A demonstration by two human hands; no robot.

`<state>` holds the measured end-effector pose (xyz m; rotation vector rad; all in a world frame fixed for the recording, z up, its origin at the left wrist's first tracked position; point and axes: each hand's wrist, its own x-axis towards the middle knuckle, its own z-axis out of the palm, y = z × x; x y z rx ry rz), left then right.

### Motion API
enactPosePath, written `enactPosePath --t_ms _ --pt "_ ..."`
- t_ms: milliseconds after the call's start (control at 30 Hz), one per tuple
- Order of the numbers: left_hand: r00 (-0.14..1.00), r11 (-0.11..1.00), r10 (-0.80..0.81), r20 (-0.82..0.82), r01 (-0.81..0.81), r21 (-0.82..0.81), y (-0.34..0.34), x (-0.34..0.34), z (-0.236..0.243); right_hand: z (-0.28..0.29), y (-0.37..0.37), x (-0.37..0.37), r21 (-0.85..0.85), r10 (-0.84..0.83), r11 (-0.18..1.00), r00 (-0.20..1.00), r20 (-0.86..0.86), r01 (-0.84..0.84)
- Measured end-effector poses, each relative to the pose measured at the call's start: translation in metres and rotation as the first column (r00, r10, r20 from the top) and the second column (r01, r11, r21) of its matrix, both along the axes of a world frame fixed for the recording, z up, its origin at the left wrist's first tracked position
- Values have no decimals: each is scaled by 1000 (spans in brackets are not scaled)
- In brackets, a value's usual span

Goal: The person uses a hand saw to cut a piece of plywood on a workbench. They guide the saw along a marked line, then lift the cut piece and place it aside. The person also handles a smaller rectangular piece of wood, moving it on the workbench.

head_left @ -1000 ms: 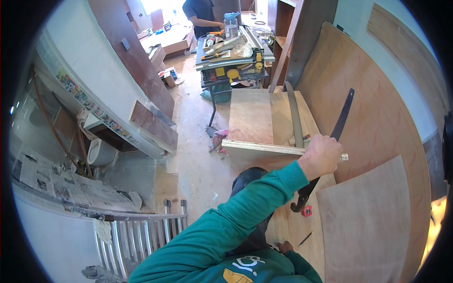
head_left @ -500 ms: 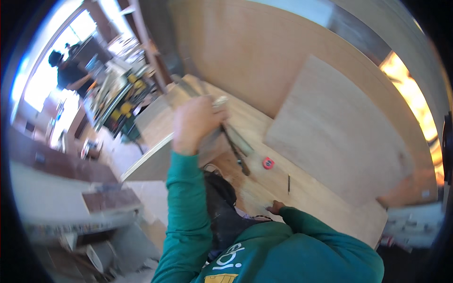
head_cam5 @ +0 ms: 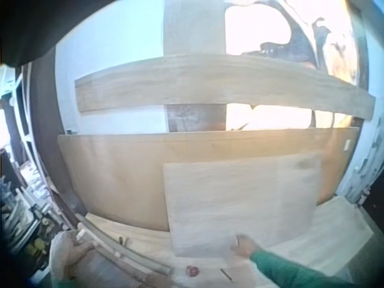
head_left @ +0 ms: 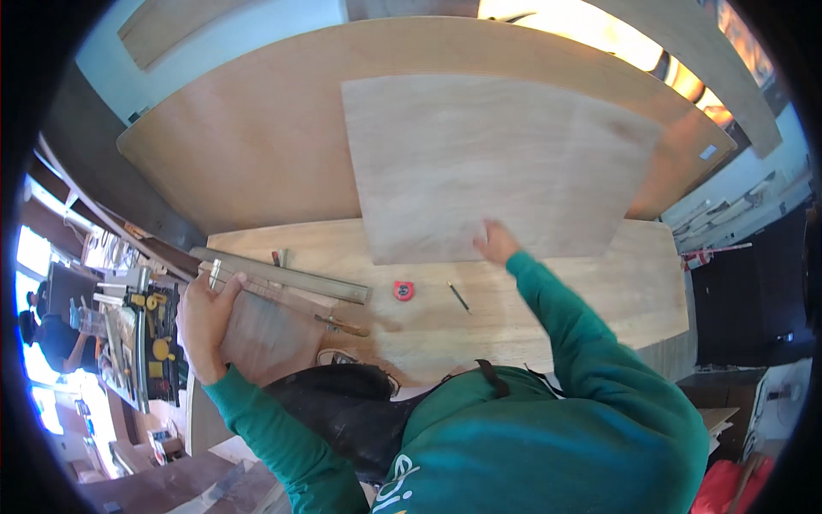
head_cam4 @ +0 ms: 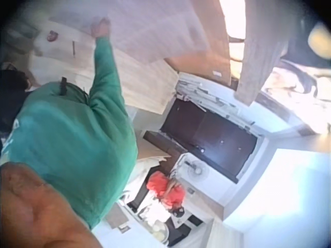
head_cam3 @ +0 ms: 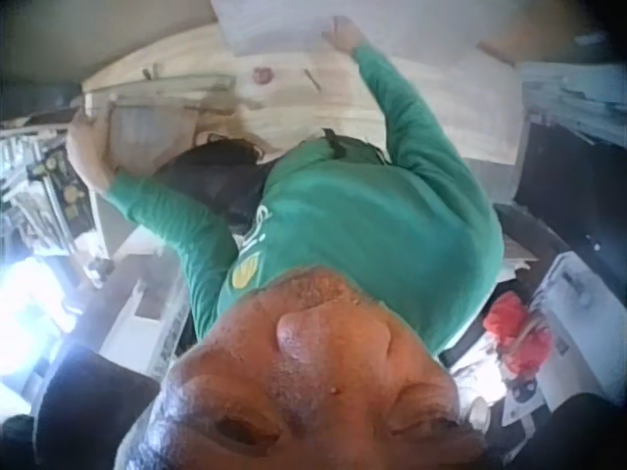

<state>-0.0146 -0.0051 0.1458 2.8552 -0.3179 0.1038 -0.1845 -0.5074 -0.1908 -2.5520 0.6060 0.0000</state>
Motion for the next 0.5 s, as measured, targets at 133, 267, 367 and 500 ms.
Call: enactPosePath --t_ms 133,267,367,500 --pt "1000 1000 -13 22 14 -22 7 10 -5 165 -71 76 -389 -54 900 936 347 196" --pt "997 999 1 77 3 -52 16 6 -8 275 -105 121 -604 4 773 950 311 195" --pt "999 1000 17 51 -17 0 5 4 -3 262 -131 123 -646 -2 739 960 280 190" --pt "1000 999 4 -28 -5 -44 -4 -4 8 251 -126 142 -692 -46 681 957 285 239"
